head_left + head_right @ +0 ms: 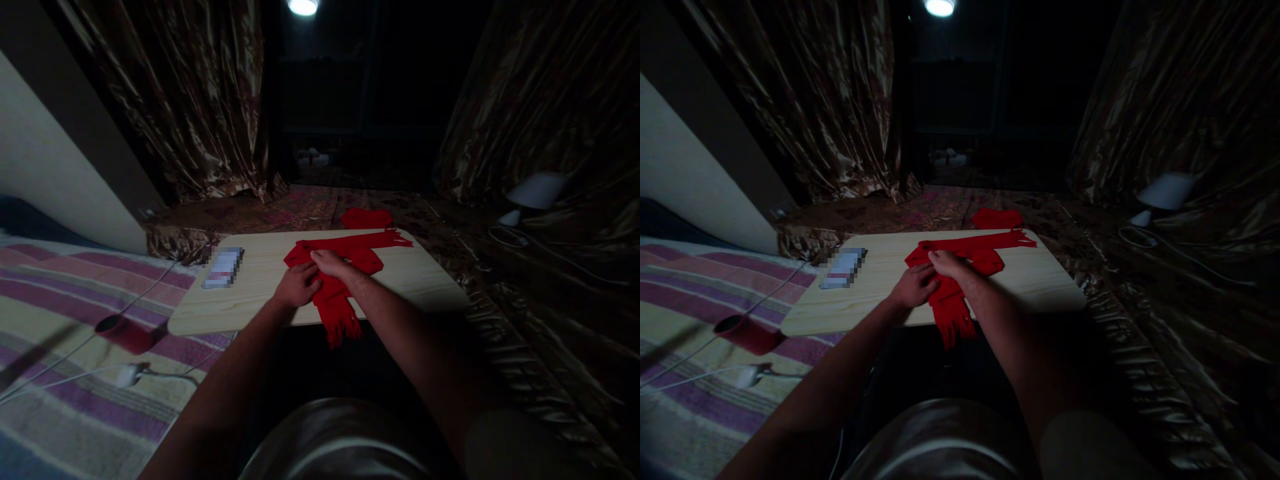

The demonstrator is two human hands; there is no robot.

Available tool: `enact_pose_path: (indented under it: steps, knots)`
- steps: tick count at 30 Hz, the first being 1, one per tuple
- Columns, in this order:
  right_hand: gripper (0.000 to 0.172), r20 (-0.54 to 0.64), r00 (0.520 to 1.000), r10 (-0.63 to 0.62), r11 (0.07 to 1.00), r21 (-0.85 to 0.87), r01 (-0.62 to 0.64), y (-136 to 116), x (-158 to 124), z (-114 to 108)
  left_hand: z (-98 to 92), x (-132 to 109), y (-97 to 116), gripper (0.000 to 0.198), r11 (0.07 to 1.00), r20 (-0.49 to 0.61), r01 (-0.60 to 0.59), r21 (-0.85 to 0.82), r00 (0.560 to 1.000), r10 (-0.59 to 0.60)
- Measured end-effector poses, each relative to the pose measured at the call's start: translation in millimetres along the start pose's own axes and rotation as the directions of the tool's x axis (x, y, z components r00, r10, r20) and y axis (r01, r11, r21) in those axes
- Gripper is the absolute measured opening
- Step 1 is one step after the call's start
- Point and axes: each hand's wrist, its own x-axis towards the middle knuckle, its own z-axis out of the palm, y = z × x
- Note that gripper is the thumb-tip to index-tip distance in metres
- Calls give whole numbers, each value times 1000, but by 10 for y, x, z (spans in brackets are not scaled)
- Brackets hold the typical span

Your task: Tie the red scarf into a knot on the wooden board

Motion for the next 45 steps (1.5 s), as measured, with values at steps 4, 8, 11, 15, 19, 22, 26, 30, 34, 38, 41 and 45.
enact_pose_path:
  steps: [4, 8, 11, 15, 19, 22, 26, 30, 34, 38, 41, 45]
  knots:
    - [36, -266, 958, 112, 992, 88, -91, 156, -8, -167, 42, -2, -26, 56, 1000, 2, 30, -7, 1000, -30]
    - [58, -532, 826, 185, 978, 179, -103, 353, -116, -584, 56, 4, -30, 51, 1000, -4, 20, -14, 1000, -20]
    - [68, -724, 674, 148, 986, 157, -47, 553, -252, -997, 50, 12, -19, 43, 999, -2, 35, -8, 999, -35]
    - [74, -837, 523, 163, 980, 73, -187, 868, -535, -1468, 19, 15, 10, 40, 999, -27, 35, -2, 999, -35]
    - [72, -889, 432, 153, 931, -16, -364, 1145, -932, -1639, 0, 13, 26, 37, 999, -39, 41, 0, 998, -41]
    - [64, -828, 519, 211, 867, -87, -491, 1242, -1211, -1586, 7, 10, 21, 37, 999, -48, 54, -6, 997, -55]
    - [55, -783, 620, 46, 762, -374, -529, 1126, -1387, -1425, 25, 11, 4, 34, 998, -54, 64, -6, 996, -65]
    - [42, -663, 717, -216, 752, -581, -311, 817, -1260, -1298, 29, 18, -7, 34, 998, -49, 57, -10, 997, -57]
    - [25, -346, 937, -50, 782, -597, -179, 620, -996, -1230, 11, 20, 6, 32, 997, -51, 74, -15, 996, -75]
    - [28, -226, 959, 169, 781, -563, -271, 661, -799, -1217, -13, 20, 35, 29, 995, -51, 94, -24, 994, -96]
    - [38, -145, 950, 275, 859, -407, -311, 738, -700, -1232, -17, 22, 49, 30, 994, -58, 101, -31, 993, -103]
    - [21, -273, 923, 272, 953, -52, -297, 744, -585, -1265, -6, 25, 50, 31, 993, -63, 110, -38, 992, -113]
